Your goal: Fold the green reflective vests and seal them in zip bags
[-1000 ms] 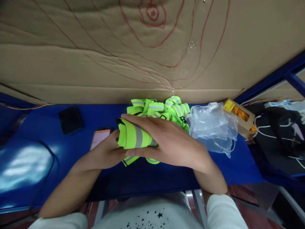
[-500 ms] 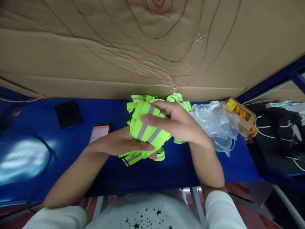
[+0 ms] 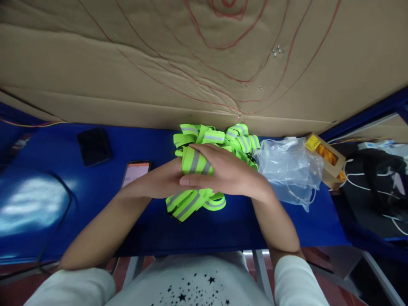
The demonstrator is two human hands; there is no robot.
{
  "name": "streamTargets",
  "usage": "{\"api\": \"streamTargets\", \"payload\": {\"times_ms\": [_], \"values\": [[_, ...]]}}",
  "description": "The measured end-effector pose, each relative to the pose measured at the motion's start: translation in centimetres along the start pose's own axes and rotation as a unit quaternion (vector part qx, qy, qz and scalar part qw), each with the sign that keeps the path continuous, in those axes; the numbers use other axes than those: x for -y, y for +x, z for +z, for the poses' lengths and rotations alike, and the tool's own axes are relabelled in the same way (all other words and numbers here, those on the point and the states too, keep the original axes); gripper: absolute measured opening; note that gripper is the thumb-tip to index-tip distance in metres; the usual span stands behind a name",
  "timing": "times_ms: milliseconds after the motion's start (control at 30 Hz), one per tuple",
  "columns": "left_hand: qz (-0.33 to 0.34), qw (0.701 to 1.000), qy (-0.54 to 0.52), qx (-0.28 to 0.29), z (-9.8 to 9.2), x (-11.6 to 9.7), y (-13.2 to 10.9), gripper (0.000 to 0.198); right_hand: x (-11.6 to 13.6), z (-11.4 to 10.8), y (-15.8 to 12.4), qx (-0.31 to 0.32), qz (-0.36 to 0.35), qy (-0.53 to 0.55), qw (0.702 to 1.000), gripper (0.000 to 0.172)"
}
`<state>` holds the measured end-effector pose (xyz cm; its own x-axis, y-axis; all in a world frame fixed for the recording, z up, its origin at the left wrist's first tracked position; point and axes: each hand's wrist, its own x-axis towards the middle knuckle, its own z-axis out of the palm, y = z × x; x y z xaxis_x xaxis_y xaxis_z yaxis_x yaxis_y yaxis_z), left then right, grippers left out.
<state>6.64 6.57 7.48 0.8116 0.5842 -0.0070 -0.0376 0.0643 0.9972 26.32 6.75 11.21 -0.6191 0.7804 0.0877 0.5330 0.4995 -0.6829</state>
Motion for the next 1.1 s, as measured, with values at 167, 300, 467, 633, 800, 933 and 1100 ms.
{"api": "streamTargets", "payload": {"times_ms": [167, 300, 467, 633, 800, 933, 1100], "values": [[-0.040, 0.977, -0.208, -0.009, -0.2, 1.2, 0.6, 0.021, -0.2, 0.9, 0.3, -0.089, 0.010, -0.025, 0.996, 0.038], [-0.070, 0.953, -0.269, 0.121, 0.2, 0.4, 0.6, 0.028, 0.3, -0.4, -0.3, -0.176, 0.054, 0.023, 0.983, 0.027], [-0.073, 0.985, -0.107, 0.114, 0.0, -0.5, 0.5, 0.025, 1.0, -2.4, -1.6, -0.184, 0.098, 0.134, 0.969, 0.034], [-0.018, 0.995, 0.005, 0.097, -0.1, -0.7, 0.0, 0.025, -0.3, -1.9, -0.9, -0.090, 0.120, 0.259, 0.954, 0.034], [0.006, 0.998, 0.046, 0.050, -0.3, -0.7, -0.4, 0.029, -1.4, -0.7, 0.3, -0.138, 0.102, 0.200, 0.965, 0.030], [0.012, 0.995, 0.072, 0.064, -0.3, -0.8, -0.4, 0.027, -0.1, -1.0, -0.4, -0.088, 0.052, 0.089, 0.991, 0.032], [0.058, 0.990, 0.127, -0.024, -0.2, -0.2, 0.0, 0.028, 1.3, -0.3, -0.9, -0.044, 0.043, -0.011, 0.998, 0.046]]}}
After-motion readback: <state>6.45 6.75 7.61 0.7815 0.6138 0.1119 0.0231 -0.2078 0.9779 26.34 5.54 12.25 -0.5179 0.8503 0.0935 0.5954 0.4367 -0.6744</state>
